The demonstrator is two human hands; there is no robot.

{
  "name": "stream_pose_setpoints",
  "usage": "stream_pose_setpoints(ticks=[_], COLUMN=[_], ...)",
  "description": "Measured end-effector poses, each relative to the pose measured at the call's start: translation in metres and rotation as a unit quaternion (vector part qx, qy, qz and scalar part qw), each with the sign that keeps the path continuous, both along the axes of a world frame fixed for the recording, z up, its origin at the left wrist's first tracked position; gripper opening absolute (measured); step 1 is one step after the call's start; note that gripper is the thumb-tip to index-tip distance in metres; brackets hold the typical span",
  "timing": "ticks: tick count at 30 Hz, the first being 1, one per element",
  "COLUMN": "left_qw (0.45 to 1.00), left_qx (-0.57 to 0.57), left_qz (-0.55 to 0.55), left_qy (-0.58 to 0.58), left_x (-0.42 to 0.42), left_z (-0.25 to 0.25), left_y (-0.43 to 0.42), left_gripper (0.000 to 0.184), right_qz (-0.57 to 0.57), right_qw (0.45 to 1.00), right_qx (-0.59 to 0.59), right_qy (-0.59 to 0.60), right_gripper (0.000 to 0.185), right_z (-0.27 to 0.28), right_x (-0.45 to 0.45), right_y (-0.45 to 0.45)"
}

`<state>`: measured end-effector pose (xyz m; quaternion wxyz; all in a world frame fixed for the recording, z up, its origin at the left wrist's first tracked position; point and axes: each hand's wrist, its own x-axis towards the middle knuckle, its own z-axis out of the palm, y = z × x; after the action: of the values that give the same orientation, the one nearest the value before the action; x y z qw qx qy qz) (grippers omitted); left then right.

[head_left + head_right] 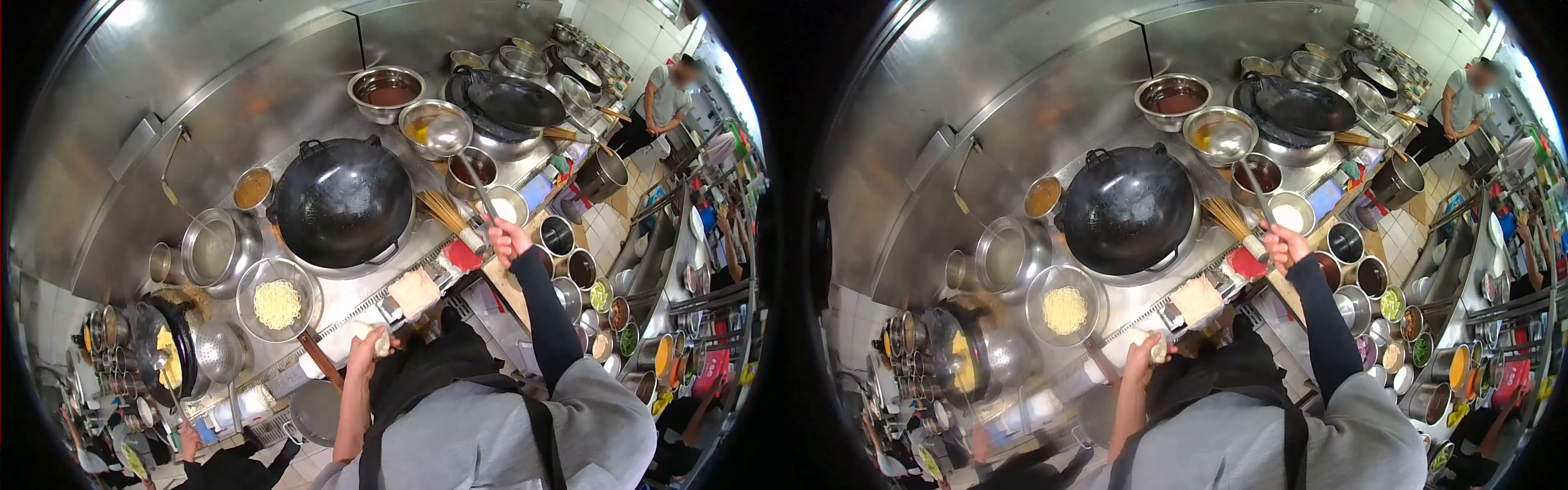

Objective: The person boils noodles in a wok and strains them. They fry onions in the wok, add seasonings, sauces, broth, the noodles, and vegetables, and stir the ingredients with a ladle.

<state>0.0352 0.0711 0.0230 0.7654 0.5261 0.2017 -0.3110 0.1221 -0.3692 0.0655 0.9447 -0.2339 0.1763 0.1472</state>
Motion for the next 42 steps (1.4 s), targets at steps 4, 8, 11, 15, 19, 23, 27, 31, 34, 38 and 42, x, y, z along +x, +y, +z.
stream_pose_setpoints(ticks=[4,8,11,15,19,23,27,31,34,38,42], left_qw=[0.999,0.994,0.973,0.943,0.984,0.991,0.998,0.998,0.998,0.999,0.999], left_qx=[-0.033,-0.101,-0.226,-0.310,-0.141,-0.094,-0.028,-0.024,-0.026,-0.001,0.008], left_qz=[0.000,-0.029,-0.022,0.119,0.111,0.091,0.057,0.054,0.058,0.044,0.045], left_qy=[-0.034,-0.031,-0.030,0.024,-0.019,-0.038,-0.029,-0.017,-0.006,-0.007,-0.011], left_x=[0.019,0.036,0.043,0.049,0.047,0.048,0.054,0.055,0.056,0.053,0.054], left_z=[-0.001,0.020,0.029,0.056,0.057,0.059,0.060,0.062,0.061,0.066,0.064], left_y=[-0.018,-0.044,-0.068,-0.115,-0.138,-0.139,-0.136,-0.145,-0.153,-0.167,-0.172], left_gripper=[0.037,0.043,0.050,0.046,0.046,0.039,0.033,0.033,0.034,0.034,0.036], right_qz=[0.092,0.071,0.282,0.156,-0.058,-0.027,-0.056,0.103,0.189,0.133,0.068], right_qw=[0.975,0.770,0.502,0.480,0.581,0.621,0.494,0.511,0.526,0.515,0.530], right_qx=[-0.203,-0.606,-0.807,-0.828,-0.744,-0.772,-0.819,-0.755,-0.714,-0.728,-0.750], right_qy=[-0.007,-0.190,-0.131,-0.245,-0.326,-0.130,0.286,0.398,0.421,0.432,0.389], right_gripper=[0.030,0.058,0.078,0.054,0.030,0.024,0.021,0.059,0.087,0.067,0.053], right_z=[0.044,-0.021,0.021,0.009,-0.026,-0.039,-0.116,-0.120,-0.149,-0.177,-0.201], right_x=[-0.027,0.008,0.008,-0.034,-0.088,-0.182,-0.310,-0.373,-0.361,-0.367,-0.385], right_y=[0.060,0.102,0.157,0.199,0.162,0.066,-0.058,-0.129,-0.141,-0.136,-0.146])
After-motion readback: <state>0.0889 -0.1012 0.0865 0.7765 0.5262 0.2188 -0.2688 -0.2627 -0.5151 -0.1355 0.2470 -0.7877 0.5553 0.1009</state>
